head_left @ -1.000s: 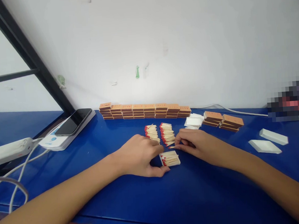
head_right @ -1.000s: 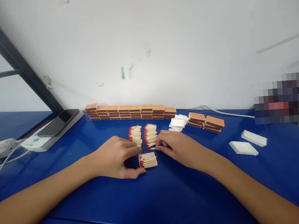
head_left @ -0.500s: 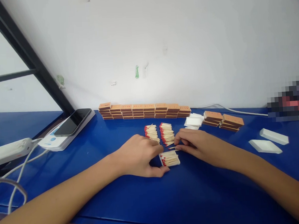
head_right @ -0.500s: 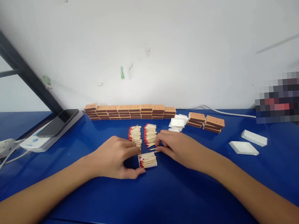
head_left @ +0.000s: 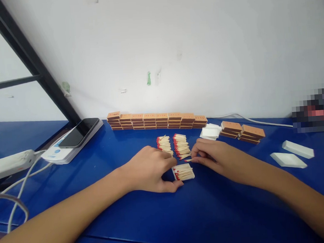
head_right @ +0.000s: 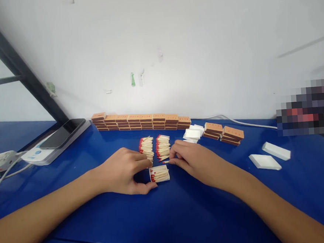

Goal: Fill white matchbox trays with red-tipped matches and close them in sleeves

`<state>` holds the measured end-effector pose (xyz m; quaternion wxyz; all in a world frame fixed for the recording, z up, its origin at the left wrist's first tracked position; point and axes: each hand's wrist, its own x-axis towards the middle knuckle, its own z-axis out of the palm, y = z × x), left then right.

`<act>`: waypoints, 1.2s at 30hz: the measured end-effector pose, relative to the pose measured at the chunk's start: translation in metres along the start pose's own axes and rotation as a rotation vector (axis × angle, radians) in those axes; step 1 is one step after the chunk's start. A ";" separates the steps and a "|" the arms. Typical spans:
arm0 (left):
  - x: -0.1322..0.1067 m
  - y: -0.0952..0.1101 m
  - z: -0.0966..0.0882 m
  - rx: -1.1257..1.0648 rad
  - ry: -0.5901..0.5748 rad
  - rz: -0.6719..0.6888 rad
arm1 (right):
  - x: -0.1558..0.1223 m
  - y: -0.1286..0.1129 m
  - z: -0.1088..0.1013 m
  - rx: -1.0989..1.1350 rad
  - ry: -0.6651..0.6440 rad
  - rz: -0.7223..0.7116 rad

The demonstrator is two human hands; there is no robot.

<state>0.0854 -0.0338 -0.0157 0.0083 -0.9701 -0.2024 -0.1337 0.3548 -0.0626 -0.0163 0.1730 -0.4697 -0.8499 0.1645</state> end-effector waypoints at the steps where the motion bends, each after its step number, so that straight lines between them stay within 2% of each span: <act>1: 0.000 0.000 0.000 0.003 0.003 -0.001 | -0.001 -0.003 0.000 0.007 0.032 -0.003; 3: 0.000 0.000 0.000 0.010 0.004 0.002 | -0.002 -0.013 0.003 0.029 0.072 -0.003; 7: 0.001 0.000 0.000 0.012 -0.001 0.006 | -0.003 -0.027 0.010 0.068 0.032 -0.013; 13: 0.001 0.001 -0.001 0.004 -0.007 0.012 | 0.001 -0.010 0.003 -0.024 0.196 -0.057; 21: 0.000 0.003 -0.001 0.005 -0.009 0.017 | 0.006 0.009 0.012 -0.040 0.079 -0.079; 36: 0.001 0.003 0.001 0.005 -0.008 0.018 | 0.002 -0.002 0.014 -0.049 0.051 -0.034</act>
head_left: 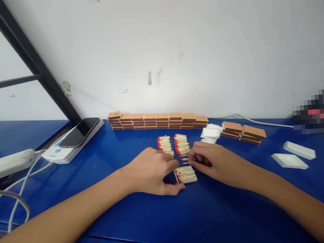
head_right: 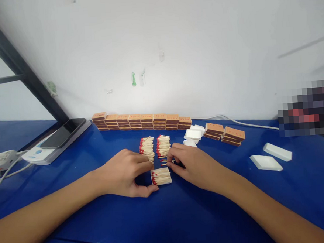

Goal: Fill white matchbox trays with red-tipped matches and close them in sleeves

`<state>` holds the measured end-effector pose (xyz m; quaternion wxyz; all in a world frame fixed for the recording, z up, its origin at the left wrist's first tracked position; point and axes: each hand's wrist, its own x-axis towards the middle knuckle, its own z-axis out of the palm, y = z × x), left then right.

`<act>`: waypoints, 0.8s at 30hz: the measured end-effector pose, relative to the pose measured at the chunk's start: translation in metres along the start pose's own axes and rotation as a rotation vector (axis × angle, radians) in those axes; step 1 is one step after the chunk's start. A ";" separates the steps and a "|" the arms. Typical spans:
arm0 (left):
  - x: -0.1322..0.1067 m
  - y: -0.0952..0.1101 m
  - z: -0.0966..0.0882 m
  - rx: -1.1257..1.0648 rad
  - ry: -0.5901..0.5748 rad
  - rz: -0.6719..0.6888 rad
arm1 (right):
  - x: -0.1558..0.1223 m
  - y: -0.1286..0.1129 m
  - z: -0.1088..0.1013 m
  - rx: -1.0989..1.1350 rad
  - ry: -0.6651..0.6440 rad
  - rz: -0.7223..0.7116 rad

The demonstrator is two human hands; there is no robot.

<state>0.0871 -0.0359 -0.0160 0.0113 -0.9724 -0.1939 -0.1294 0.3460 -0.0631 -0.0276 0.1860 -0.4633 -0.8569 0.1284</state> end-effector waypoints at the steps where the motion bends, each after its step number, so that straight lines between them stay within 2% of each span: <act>1: 0.000 0.000 0.000 0.001 0.000 0.000 | 0.000 0.000 0.001 -0.002 0.001 0.003; 14: 0.000 0.000 0.000 0.004 0.005 -0.002 | 0.002 0.004 0.000 0.007 -0.016 0.010; 19: 0.000 0.000 0.000 0.003 0.005 -0.003 | -0.001 -0.011 -0.008 0.069 0.022 0.006; 24: 0.000 0.001 0.000 0.008 0.005 0.007 | -0.003 -0.022 -0.006 0.128 -0.066 0.019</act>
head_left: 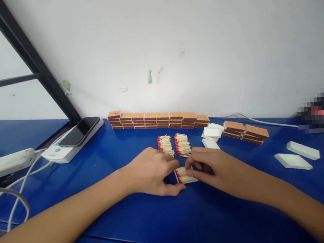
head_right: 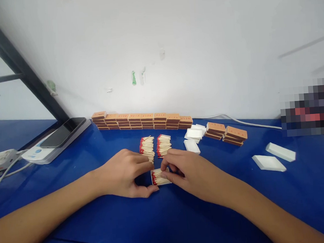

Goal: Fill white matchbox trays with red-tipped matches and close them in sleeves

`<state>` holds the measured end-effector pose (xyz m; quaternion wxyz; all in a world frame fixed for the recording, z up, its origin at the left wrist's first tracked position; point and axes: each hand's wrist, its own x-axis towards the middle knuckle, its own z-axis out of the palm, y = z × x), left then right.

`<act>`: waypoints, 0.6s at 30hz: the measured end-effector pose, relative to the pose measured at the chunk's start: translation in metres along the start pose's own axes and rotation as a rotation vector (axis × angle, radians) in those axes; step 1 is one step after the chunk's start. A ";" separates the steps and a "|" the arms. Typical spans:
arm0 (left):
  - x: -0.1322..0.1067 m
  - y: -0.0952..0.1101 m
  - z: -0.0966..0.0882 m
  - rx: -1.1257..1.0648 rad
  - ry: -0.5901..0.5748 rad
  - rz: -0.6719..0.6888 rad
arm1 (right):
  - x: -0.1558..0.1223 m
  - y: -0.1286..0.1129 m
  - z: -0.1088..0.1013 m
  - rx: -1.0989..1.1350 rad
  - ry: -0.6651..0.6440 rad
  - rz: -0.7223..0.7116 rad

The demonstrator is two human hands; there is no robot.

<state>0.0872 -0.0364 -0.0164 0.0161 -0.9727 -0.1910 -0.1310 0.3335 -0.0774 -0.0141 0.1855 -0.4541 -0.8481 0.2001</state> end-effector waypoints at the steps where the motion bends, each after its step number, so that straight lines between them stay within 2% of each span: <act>1: 0.000 0.000 0.000 0.003 -0.002 -0.002 | 0.001 0.002 0.001 -0.010 0.019 -0.009; 5: 0.000 0.000 0.000 0.007 -0.018 -0.009 | 0.006 0.020 0.000 -0.123 0.150 -0.059; 10: 0.000 0.001 -0.001 0.011 -0.020 -0.012 | 0.008 0.034 0.001 -0.194 0.101 -0.047; 18: 0.001 0.002 0.000 -0.012 -0.009 0.001 | 0.007 0.033 0.008 -0.159 0.073 -0.033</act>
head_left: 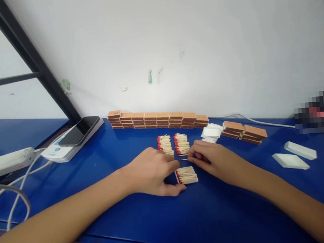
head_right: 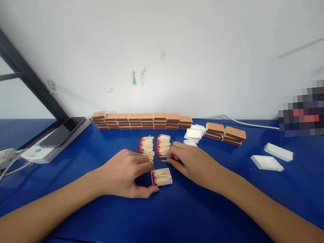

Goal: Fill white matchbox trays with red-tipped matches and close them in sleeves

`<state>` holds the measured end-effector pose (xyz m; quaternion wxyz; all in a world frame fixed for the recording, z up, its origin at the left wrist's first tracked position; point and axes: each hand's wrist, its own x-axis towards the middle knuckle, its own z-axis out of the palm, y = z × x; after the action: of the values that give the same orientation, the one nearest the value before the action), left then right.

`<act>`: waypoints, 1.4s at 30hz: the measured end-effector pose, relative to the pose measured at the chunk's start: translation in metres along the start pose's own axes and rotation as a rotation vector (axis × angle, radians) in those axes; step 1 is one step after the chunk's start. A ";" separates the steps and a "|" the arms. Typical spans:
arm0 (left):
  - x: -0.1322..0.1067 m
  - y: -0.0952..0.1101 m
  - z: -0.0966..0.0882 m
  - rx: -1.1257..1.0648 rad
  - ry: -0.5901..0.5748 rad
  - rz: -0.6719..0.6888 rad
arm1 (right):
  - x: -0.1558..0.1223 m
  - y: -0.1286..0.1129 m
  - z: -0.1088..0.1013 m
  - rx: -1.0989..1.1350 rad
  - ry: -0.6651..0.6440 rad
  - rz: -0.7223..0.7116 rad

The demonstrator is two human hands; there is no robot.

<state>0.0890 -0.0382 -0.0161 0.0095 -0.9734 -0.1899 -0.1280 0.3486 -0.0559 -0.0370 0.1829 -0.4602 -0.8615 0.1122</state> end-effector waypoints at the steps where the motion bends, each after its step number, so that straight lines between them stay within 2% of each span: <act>1: 0.000 0.000 0.000 -0.002 0.003 0.001 | 0.001 -0.001 0.001 0.007 0.006 -0.004; 7: -0.002 -0.001 0.002 -0.005 0.004 -0.001 | 0.003 -0.001 0.005 0.041 0.064 -0.024; 16: -0.001 -0.001 0.001 -0.004 -0.001 -0.011 | 0.001 0.002 0.002 0.004 0.032 -0.001; 21: -0.001 -0.002 0.000 0.030 0.013 -0.033 | -0.003 -0.014 -0.009 0.022 0.096 -0.021; 27: -0.002 -0.002 0.001 0.034 0.022 -0.059 | -0.006 -0.034 -0.009 0.100 -0.002 -0.045; 33: -0.001 -0.002 0.001 0.011 0.023 -0.039 | -0.001 -0.007 -0.016 -0.001 0.170 0.000; 37: -0.001 -0.002 0.001 0.004 0.017 -0.037 | 0.001 0.010 -0.014 -0.072 0.096 0.030; 42: -0.002 -0.002 0.002 0.005 -0.002 -0.040 | 0.001 0.012 -0.011 -0.066 0.036 0.042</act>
<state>0.0869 -0.0368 -0.0182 0.0093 -0.9695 -0.2097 -0.1266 0.3616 -0.0479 -0.0316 0.1808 -0.4857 -0.8515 0.0794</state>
